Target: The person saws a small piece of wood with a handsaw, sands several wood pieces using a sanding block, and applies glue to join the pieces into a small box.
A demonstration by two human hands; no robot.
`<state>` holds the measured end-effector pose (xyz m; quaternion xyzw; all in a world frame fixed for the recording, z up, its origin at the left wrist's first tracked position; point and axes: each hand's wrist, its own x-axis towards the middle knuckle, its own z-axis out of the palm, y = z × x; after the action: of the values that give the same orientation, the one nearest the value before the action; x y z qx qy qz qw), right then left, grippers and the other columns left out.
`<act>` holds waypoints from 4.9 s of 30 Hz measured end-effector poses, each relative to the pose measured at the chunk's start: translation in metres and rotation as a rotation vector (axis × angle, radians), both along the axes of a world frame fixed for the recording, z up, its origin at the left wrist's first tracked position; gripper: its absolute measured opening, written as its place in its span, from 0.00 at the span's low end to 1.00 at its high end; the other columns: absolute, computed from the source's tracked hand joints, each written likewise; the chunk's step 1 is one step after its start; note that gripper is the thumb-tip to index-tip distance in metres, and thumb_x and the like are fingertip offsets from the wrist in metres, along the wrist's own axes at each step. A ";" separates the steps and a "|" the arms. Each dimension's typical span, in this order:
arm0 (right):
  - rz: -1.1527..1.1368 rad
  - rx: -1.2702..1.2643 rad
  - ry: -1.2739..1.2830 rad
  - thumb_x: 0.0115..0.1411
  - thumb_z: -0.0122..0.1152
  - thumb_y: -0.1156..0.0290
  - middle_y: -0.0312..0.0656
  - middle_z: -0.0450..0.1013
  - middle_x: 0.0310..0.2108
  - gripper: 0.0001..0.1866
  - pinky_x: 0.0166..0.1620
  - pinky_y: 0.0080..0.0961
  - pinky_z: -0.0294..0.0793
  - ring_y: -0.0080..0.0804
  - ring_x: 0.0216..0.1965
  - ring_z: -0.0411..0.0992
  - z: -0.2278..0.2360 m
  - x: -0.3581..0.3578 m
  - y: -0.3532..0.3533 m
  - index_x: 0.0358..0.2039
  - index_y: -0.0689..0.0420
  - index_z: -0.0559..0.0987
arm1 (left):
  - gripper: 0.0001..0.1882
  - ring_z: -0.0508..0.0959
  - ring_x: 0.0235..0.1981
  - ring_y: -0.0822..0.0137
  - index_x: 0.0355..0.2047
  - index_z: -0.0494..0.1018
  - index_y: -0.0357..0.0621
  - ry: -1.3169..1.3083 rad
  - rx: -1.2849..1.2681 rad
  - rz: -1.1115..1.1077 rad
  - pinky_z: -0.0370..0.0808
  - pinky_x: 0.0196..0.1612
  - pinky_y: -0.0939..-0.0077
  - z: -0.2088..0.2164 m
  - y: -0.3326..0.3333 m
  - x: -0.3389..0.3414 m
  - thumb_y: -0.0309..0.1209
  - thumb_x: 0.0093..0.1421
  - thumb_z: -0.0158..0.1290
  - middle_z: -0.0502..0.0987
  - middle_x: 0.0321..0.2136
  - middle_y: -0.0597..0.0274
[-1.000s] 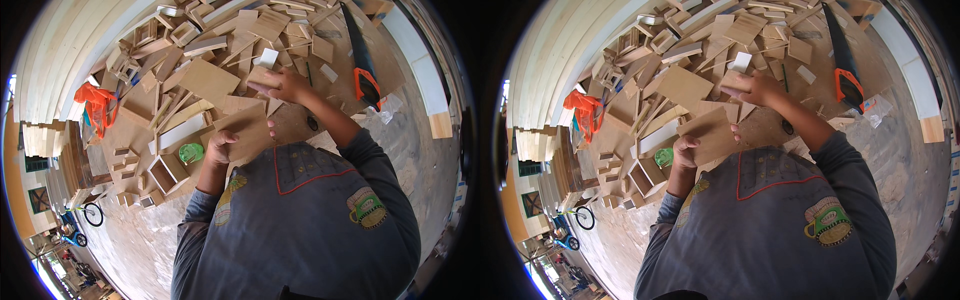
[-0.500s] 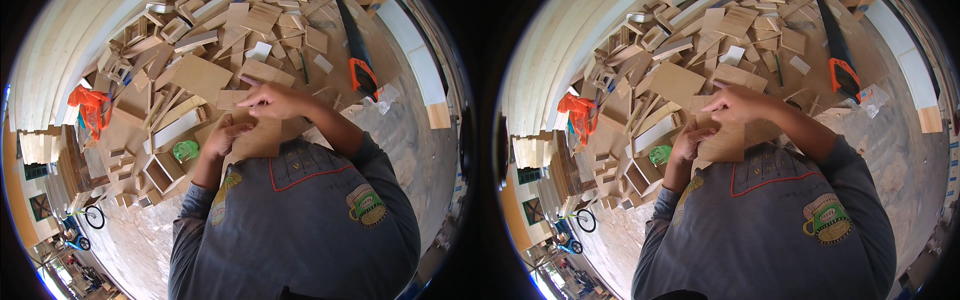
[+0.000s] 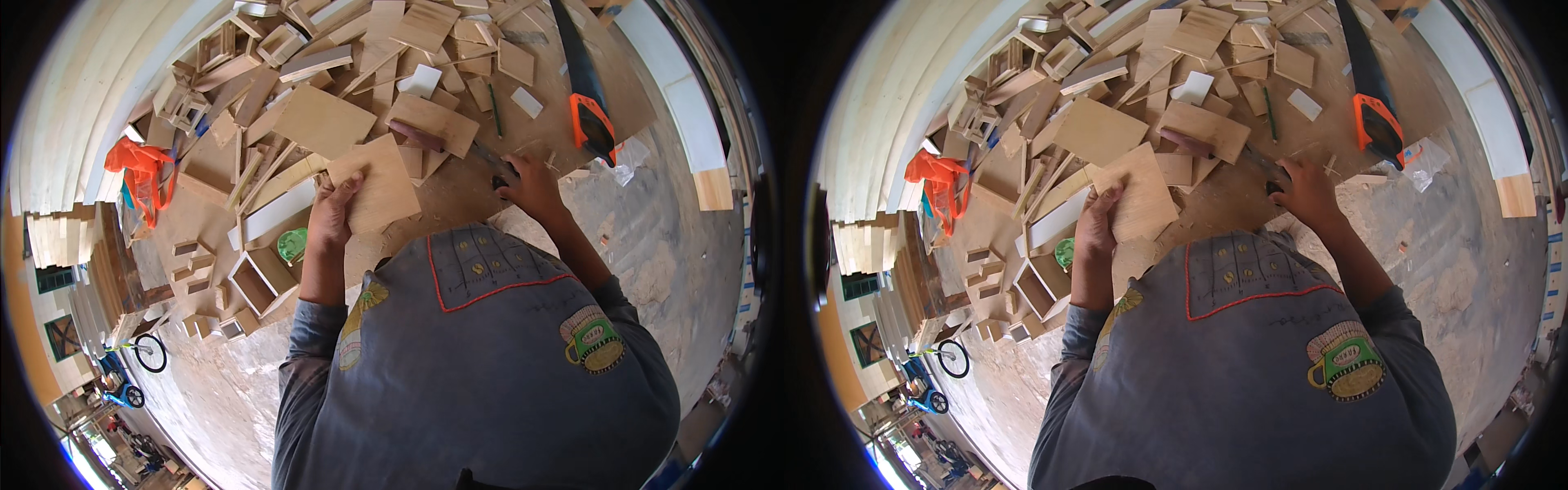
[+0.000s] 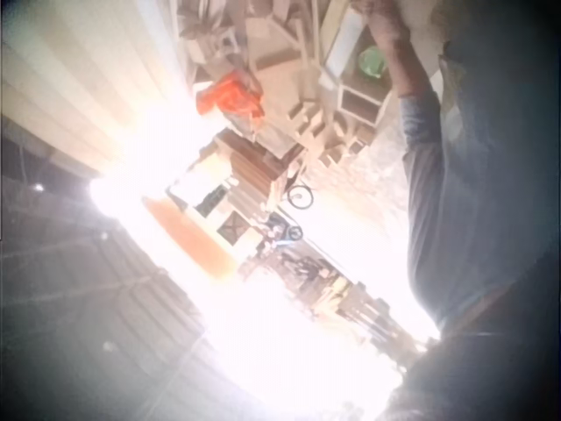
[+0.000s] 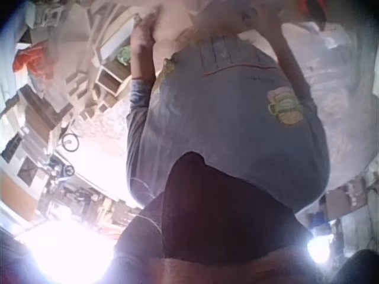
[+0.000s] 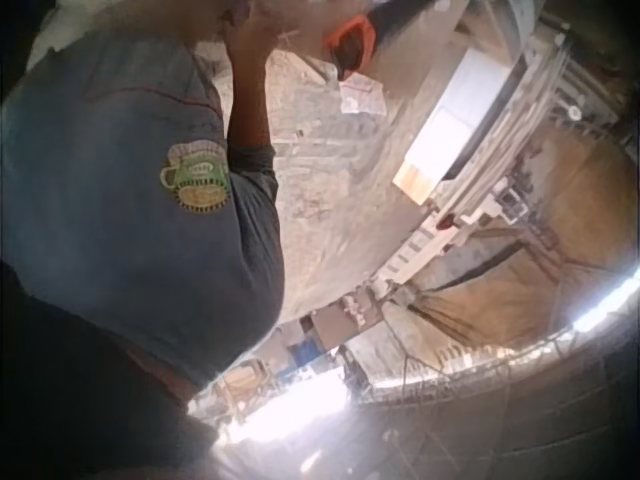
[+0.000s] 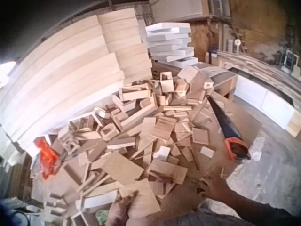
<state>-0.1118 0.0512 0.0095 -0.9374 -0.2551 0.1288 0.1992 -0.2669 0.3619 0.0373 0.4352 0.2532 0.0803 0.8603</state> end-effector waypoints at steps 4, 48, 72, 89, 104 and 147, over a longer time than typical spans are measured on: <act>0.041 0.102 -0.040 0.42 0.75 0.66 0.53 0.72 0.44 0.36 0.49 0.42 0.73 0.51 0.48 0.72 -0.011 -0.001 -0.008 0.53 0.58 0.74 | 0.15 0.79 0.43 0.66 0.47 0.76 0.40 0.028 0.022 0.004 0.77 0.48 0.68 -0.004 0.004 0.011 0.28 0.59 0.59 0.80 0.42 0.60; 0.668 0.428 0.553 0.37 0.81 0.51 0.38 0.75 0.36 0.40 0.35 0.23 0.70 0.25 0.33 0.72 0.097 0.049 -0.033 0.47 0.60 0.76 | 0.10 0.65 0.61 0.76 0.39 0.80 0.31 -0.130 0.203 -0.338 0.65 0.56 0.79 0.035 -0.058 0.035 0.21 0.56 0.62 0.81 0.42 0.58; 0.803 0.508 0.355 0.38 0.78 0.56 0.41 0.74 0.25 0.26 0.30 0.32 0.70 0.39 0.25 0.73 0.112 0.040 -0.025 0.34 0.59 0.81 | 0.14 0.78 0.36 0.72 0.44 0.78 0.30 -0.249 0.442 -0.479 0.73 0.42 0.79 0.082 -0.075 0.026 0.23 0.57 0.60 0.82 0.36 0.55; 0.793 0.440 0.174 0.37 0.78 0.51 0.43 0.74 0.25 0.25 0.28 0.39 0.71 0.45 0.27 0.75 0.129 0.034 -0.024 0.31 0.55 0.81 | 0.12 0.72 0.20 0.72 0.39 0.80 0.32 -0.370 0.655 -0.554 0.67 0.26 0.77 0.085 -0.081 0.028 0.27 0.56 0.62 0.76 0.21 0.58; 0.863 0.362 0.066 0.33 0.79 0.47 0.37 0.71 0.22 0.29 0.26 0.35 0.68 0.37 0.27 0.71 0.143 0.036 -0.015 0.31 0.54 0.81 | 0.11 0.72 0.20 0.71 0.37 0.81 0.33 -0.310 0.731 -0.568 0.67 0.25 0.76 0.090 -0.086 0.027 0.27 0.56 0.61 0.75 0.20 0.59; 0.504 0.036 0.545 0.44 0.74 0.45 0.48 0.76 0.22 0.28 0.29 0.30 0.70 0.39 0.24 0.76 0.091 0.060 -0.019 0.32 0.59 0.84 | 0.33 0.78 0.40 0.75 0.62 0.63 0.32 0.157 0.077 -0.265 0.73 0.48 0.78 0.033 -0.070 0.040 0.26 0.57 0.61 0.80 0.41 0.60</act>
<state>-0.0515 0.0317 0.1007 -0.7728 -0.4176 0.4142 0.2385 -0.2272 0.2916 0.0704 0.5025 0.2567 -0.0584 0.8235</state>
